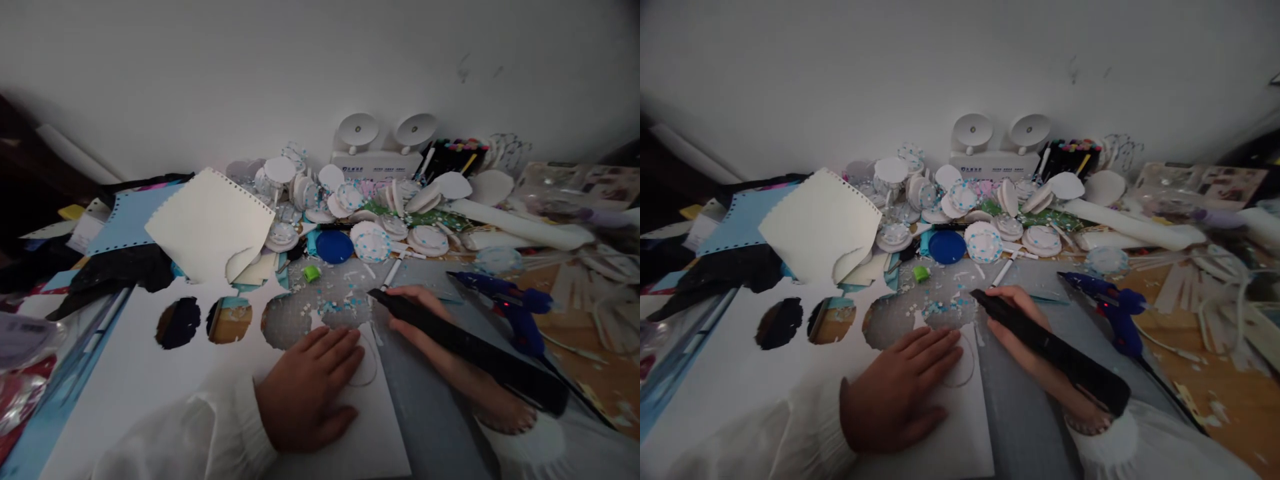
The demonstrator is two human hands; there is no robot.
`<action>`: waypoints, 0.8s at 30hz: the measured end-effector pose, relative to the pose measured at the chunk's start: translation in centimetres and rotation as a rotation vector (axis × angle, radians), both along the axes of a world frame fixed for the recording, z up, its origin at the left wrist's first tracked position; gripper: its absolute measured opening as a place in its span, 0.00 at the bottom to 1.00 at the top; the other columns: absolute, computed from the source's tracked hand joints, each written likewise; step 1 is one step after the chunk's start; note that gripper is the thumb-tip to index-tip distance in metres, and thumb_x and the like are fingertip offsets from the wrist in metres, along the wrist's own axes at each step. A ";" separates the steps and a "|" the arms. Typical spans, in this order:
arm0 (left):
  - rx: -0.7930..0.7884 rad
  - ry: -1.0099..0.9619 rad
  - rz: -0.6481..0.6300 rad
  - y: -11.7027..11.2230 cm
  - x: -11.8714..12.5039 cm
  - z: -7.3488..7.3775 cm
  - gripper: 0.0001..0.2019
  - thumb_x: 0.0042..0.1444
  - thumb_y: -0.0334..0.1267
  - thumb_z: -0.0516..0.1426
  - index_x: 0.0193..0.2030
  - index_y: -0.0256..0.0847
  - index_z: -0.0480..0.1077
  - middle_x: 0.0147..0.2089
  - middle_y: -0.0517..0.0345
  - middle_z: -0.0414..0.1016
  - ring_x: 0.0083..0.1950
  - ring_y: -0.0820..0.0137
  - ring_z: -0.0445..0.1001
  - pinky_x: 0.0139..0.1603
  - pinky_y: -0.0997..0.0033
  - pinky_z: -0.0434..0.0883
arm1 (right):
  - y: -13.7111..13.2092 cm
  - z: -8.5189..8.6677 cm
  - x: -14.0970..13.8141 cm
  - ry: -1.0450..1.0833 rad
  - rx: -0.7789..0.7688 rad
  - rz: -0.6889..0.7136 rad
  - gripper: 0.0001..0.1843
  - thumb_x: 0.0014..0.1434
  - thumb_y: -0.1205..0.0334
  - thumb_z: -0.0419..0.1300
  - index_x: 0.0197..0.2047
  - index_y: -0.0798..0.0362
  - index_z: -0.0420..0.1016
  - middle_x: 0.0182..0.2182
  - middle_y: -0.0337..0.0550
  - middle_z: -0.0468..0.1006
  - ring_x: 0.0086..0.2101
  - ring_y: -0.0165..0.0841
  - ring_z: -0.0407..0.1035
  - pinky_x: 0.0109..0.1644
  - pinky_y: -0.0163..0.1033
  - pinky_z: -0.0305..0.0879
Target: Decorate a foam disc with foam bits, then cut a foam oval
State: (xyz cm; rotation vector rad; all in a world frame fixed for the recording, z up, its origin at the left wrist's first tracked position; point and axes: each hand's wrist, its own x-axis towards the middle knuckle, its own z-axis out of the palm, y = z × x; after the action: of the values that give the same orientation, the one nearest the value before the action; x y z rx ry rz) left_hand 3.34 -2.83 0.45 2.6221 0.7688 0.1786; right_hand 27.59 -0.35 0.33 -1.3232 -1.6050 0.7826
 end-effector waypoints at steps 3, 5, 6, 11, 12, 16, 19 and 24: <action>-0.002 0.003 0.021 0.0 0.1 0.2 0.32 0.61 0.50 0.50 0.69 0.39 0.49 0.72 0.49 0.49 0.72 0.58 0.49 0.70 0.48 0.50 | -0.1 -0.9 0.8 0.015 -0.095 0.099 0.14 0.60 0.58 0.60 0.50 0.44 0.70 0.48 0.40 0.75 0.50 0.35 0.69 0.56 0.41 0.65; 0.007 0.021 0.039 0.0 0.2 0.3 0.32 0.61 0.50 0.50 0.69 0.41 0.50 0.72 0.49 0.50 0.71 0.58 0.50 0.70 0.47 0.49 | -0.2 -1.3 1.2 0.028 -0.140 0.138 0.16 0.61 0.58 0.60 0.53 0.42 0.70 0.52 0.38 0.74 0.53 0.35 0.67 0.59 0.42 0.62; 0.013 0.038 0.046 0.1 0.3 0.4 0.32 0.60 0.49 0.51 0.69 0.42 0.50 0.72 0.49 0.50 0.71 0.57 0.50 0.70 0.46 0.49 | -0.3 -1.5 1.4 0.026 -0.158 0.149 0.18 0.61 0.58 0.60 0.54 0.41 0.69 0.53 0.38 0.74 0.54 0.35 0.66 0.61 0.42 0.61; 0.035 0.148 0.011 0.2 0.6 0.8 0.37 0.54 0.44 0.57 0.69 0.40 0.49 0.72 0.48 0.48 0.71 0.54 0.52 0.68 0.43 0.53 | -0.4 -0.6 1.7 0.052 -0.193 0.140 0.17 0.59 0.58 0.62 0.53 0.40 0.73 0.50 0.36 0.77 0.51 0.35 0.69 0.59 0.40 0.64; 0.043 0.158 0.002 0.2 0.6 0.8 0.38 0.54 0.44 0.57 0.69 0.40 0.49 0.72 0.48 0.47 0.71 0.54 0.52 0.67 0.43 0.54 | -0.4 -0.3 1.7 0.065 -0.193 0.143 0.17 0.58 0.58 0.63 0.51 0.40 0.74 0.49 0.37 0.78 0.50 0.36 0.70 0.58 0.40 0.65; 0.090 0.176 -0.011 0.4 0.8 1.0 0.37 0.55 0.45 0.57 0.69 0.38 0.50 0.71 0.47 0.48 0.70 0.54 0.54 0.65 0.44 0.59 | -0.5 0.9 1.8 0.098 -0.227 0.172 0.15 0.57 0.60 0.62 0.48 0.39 0.77 0.47 0.36 0.79 0.49 0.36 0.72 0.56 0.39 0.67; 0.100 0.188 -0.007 0.6 0.9 1.1 0.36 0.54 0.45 0.57 0.68 0.38 0.53 0.70 0.47 0.51 0.69 0.54 0.56 0.65 0.44 0.59 | -0.6 1.2 1.9 0.061 -0.229 0.254 0.13 0.58 0.62 0.60 0.46 0.38 0.78 0.44 0.35 0.80 0.46 0.35 0.73 0.53 0.37 0.68; 0.107 0.160 0.008 0.6 0.9 1.0 0.36 0.54 0.45 0.57 0.67 0.38 0.53 0.70 0.51 0.53 0.69 0.55 0.57 0.66 0.47 0.57 | -0.6 1.2 1.7 -0.054 -0.157 0.386 0.14 0.57 0.63 0.60 0.45 0.39 0.78 0.42 0.35 0.81 0.46 0.36 0.74 0.52 0.38 0.70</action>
State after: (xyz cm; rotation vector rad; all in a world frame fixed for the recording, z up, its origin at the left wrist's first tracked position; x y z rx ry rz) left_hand 4.27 -2.22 1.45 2.7607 0.8440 0.0123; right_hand 29.32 -0.95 1.50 -1.1624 -1.9039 1.1331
